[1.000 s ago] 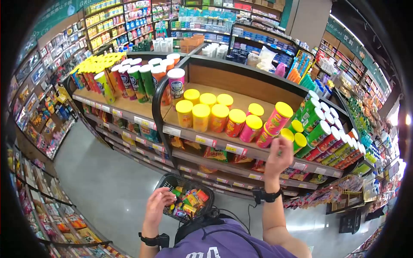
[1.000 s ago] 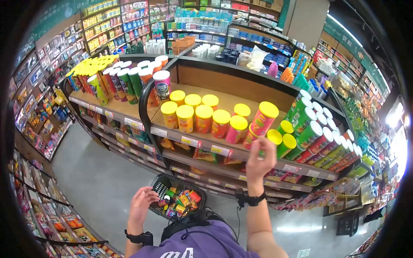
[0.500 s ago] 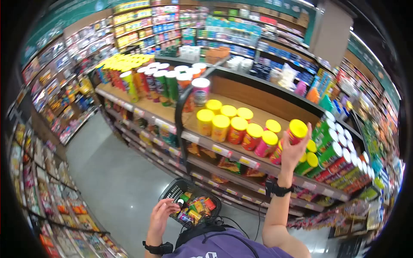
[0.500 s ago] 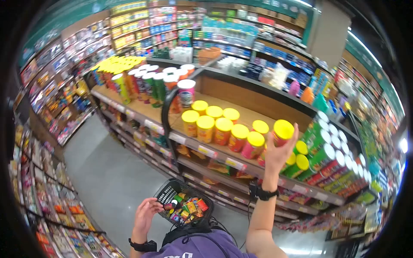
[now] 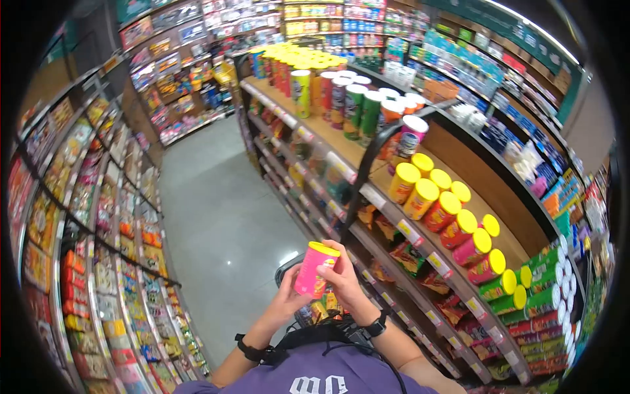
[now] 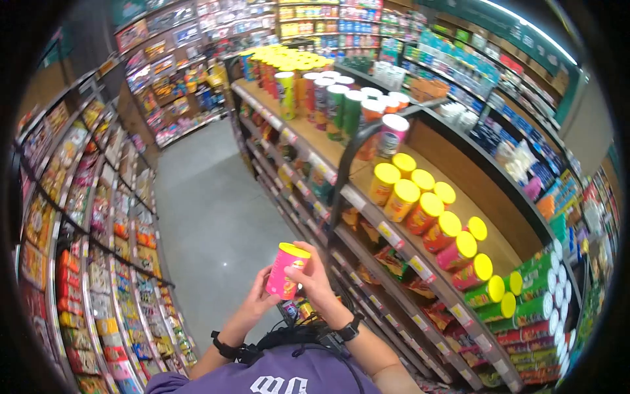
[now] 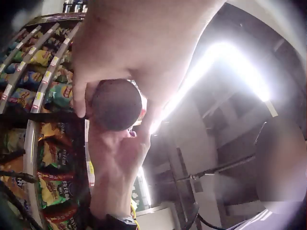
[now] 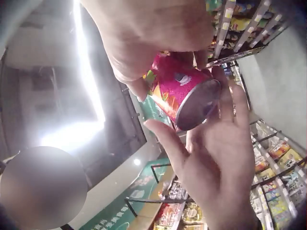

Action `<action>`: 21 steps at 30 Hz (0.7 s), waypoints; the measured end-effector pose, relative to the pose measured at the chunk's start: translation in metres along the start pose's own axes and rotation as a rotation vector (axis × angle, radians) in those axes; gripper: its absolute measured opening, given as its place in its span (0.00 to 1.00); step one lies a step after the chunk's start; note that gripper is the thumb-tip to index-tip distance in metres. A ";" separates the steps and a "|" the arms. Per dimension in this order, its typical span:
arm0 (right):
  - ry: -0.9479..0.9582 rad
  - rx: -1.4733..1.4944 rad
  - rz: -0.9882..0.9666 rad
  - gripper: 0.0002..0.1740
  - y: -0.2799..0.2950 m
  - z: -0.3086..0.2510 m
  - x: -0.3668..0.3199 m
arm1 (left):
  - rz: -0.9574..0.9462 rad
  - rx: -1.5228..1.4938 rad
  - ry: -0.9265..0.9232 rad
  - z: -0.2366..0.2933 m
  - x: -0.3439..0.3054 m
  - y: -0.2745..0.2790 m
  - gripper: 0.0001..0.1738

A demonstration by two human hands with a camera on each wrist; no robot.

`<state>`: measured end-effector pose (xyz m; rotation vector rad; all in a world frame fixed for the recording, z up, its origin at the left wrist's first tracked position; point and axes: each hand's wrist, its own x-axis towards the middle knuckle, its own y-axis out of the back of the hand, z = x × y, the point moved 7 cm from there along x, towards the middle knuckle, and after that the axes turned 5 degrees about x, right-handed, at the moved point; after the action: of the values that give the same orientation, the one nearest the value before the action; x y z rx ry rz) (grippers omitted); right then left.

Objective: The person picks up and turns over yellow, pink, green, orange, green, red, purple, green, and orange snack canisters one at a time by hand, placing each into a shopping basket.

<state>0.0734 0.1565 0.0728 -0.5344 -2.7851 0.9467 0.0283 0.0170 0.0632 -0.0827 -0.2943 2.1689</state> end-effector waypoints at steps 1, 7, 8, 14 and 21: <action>-0.022 -0.048 -0.008 0.40 -0.007 0.008 0.003 | 0.032 -0.001 -0.006 0.001 -0.003 0.006 0.42; -0.083 -0.156 -0.179 0.44 -0.042 0.020 0.000 | 0.118 0.047 0.075 0.005 -0.025 0.029 0.45; -0.117 -0.144 -0.206 0.46 -0.044 0.019 -0.001 | 0.122 0.036 0.084 0.006 -0.028 0.031 0.45; -0.236 -0.032 -0.351 0.52 -0.042 0.019 -0.009 | 0.073 -0.343 -0.019 0.006 -0.044 0.035 0.41; -0.254 -0.051 -0.415 0.34 -0.033 0.014 -0.023 | 0.165 -0.792 -0.148 0.007 -0.053 0.054 0.46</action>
<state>0.0823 0.1160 0.0815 0.1733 -2.9688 0.8995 0.0144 -0.0573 0.0543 -0.4011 -1.2530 2.0956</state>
